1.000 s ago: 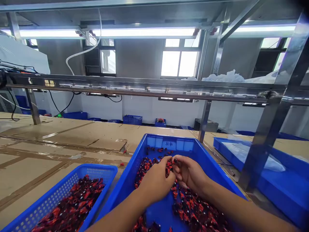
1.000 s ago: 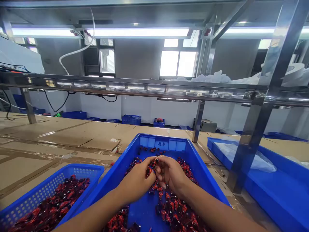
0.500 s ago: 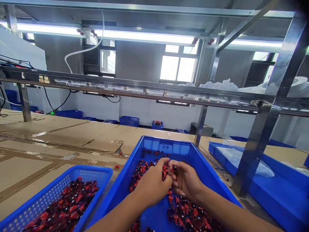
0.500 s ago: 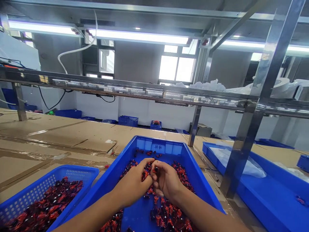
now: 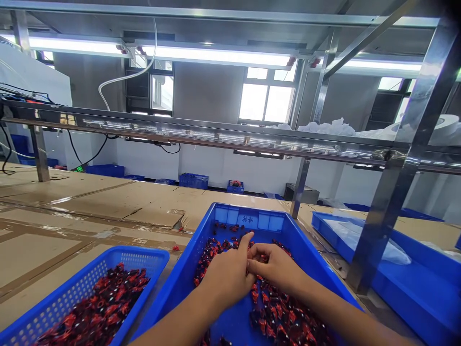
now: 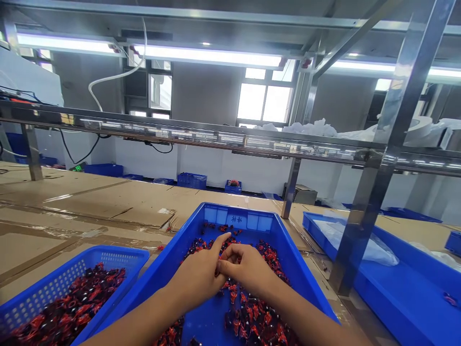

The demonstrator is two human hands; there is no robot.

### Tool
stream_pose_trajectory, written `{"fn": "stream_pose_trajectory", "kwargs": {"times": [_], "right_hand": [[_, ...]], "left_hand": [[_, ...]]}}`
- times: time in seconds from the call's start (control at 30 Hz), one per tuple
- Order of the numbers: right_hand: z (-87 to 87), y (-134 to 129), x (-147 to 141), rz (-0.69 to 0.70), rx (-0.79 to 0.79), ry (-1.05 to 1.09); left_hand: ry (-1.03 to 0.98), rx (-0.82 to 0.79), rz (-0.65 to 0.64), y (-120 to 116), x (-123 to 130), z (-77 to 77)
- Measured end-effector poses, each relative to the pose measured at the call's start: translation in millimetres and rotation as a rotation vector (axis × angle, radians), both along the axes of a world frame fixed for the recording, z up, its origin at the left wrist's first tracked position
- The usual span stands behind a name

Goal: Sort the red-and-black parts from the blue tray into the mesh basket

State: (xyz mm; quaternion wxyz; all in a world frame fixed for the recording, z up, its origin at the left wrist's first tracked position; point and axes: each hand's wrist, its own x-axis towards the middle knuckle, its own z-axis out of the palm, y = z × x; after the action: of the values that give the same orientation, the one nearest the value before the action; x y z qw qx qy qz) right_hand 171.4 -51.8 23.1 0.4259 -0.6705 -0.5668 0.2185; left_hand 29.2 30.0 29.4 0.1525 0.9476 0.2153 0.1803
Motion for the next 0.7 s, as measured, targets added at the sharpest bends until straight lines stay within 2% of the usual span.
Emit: {"fn": "stream_pose_trajectory", "kwargs": {"times": [0.1,0.17,0.3,0.37,0.43,0.6,0.7], "right_hand": [[6.6,-3.5,-1.9,-0.035,0.018,-0.075],[9.0,-5.3,-4.1,-0.07,0.101,-0.125],[11.1,-9.5,-8.9,-0.079,0.332,-0.241],[12.7,-12.3,-11.4,-0.047,0.396,-0.295],[14.5,-15.2,-13.7,-0.007,0.426,-0.326],[16.5,-18.4,-18.3,0.023,0.449,-0.3],[13.8,-15.0,-17.1,-0.026,0.403,-0.133]], "left_hand": [[0.002,-0.03,0.018,-0.1,0.7,-2.5],[-0.046,-0.084,0.03,0.5,0.7,-4.2],[-0.209,-0.316,0.007,3.9,1.4,-8.7],[-0.251,-0.448,-0.027,6.6,2.8,-11.4],[-0.249,-0.514,-0.031,9.6,4.4,-13.8],[-0.26,-0.449,0.015,13.2,6.2,-13.9],[-0.262,-0.392,0.05,11.9,4.0,-8.3]]}}
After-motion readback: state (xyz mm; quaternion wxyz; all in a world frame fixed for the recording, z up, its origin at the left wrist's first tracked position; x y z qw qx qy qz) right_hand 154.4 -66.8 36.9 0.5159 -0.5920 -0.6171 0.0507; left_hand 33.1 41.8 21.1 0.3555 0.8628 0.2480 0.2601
